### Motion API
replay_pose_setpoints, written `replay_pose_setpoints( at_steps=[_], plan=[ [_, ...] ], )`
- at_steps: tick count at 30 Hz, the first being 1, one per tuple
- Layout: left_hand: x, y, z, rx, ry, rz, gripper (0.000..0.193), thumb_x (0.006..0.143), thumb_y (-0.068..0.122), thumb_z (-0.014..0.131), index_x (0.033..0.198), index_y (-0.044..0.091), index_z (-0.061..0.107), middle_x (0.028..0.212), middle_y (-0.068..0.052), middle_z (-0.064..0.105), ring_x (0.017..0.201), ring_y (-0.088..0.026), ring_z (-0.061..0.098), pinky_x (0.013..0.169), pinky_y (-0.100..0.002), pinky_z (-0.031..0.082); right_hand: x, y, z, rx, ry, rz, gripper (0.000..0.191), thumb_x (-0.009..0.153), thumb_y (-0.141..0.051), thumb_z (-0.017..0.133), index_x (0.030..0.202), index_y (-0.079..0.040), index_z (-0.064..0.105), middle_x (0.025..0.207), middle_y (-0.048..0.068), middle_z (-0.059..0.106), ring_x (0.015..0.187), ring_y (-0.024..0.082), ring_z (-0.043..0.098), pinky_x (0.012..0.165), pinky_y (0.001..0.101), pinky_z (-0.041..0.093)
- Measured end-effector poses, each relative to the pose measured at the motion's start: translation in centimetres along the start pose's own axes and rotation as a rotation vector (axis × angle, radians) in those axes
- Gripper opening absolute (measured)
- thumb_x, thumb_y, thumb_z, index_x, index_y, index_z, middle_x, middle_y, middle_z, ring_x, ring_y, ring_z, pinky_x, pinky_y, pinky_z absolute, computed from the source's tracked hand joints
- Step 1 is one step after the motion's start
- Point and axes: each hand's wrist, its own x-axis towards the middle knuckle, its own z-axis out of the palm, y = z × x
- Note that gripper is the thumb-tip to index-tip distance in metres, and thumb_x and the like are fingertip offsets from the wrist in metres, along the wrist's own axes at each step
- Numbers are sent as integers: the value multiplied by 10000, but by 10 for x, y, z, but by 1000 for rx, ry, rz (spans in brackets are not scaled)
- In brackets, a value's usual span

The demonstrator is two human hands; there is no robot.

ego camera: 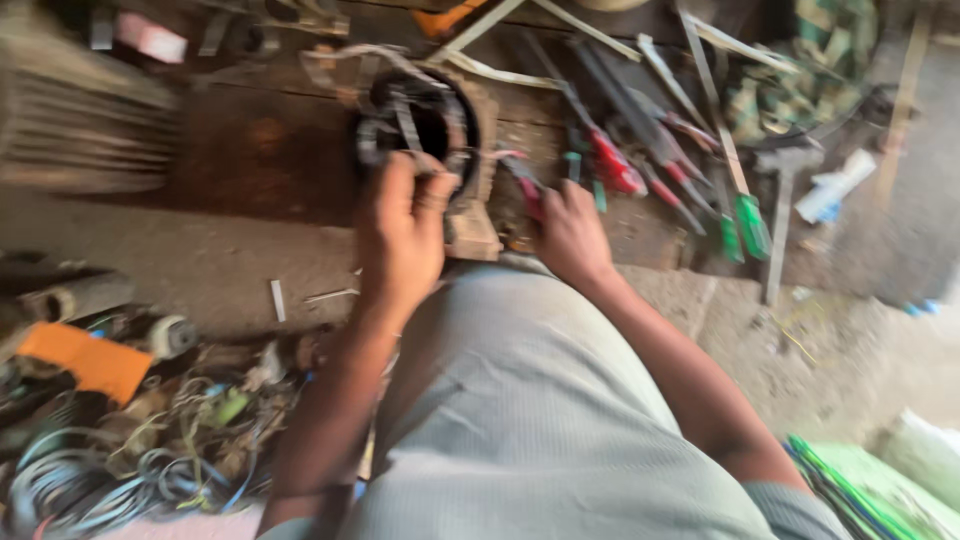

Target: The person uses pliers and a hammer to pull and cut copper windings from a motor stator core. They repeatedly grip, pull, and cut wires, then rotate the stator to access different sections. The stator is placed on a wooden block during work.

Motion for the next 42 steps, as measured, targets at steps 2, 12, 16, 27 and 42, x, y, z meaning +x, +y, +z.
replay_pose_setpoints(
  at_steps=[2,12,16,27,42],
  plan=[
    [1,5,2,12,-23,-21,166,1053,172,684,1014,33,603,947,-138,656,898,-323,659,790,-424,516,7,2,-6,-10,31,-55,348,840,-160,737,1110,28,625,1118,237,566,1051,427,536,928,491,458],
    [-12,10,6,264,-20,167,122,1070,160,720,1080,41,693,1106,-84,744,1109,-306,645,960,-442,512,3,41,-36,96,157,-67,219,921,-183,745,1101,-81,672,1169,128,622,1137,349,575,994,459,481],
    [-9,13,12,241,52,21,126,1040,187,764,1063,66,736,1023,-92,731,1003,-295,678,861,-420,524,-20,90,-54,-52,311,137,187,908,-83,660,1092,-62,685,1161,149,607,1112,359,567,969,490,487],
    [-11,12,17,260,4,88,149,1046,158,744,1130,43,698,1106,-96,732,1095,-304,657,937,-432,522,-33,109,-70,-324,219,151,349,932,-225,711,1186,4,641,1275,208,560,1110,407,532,895,512,464],
    [-22,16,-36,118,97,109,212,1059,142,670,1252,58,647,1135,-54,753,1057,-231,694,945,-364,542,-86,119,-92,912,-92,588,270,998,-266,693,1138,-43,631,986,27,699,834,84,576,735,264,464]
  ],
)
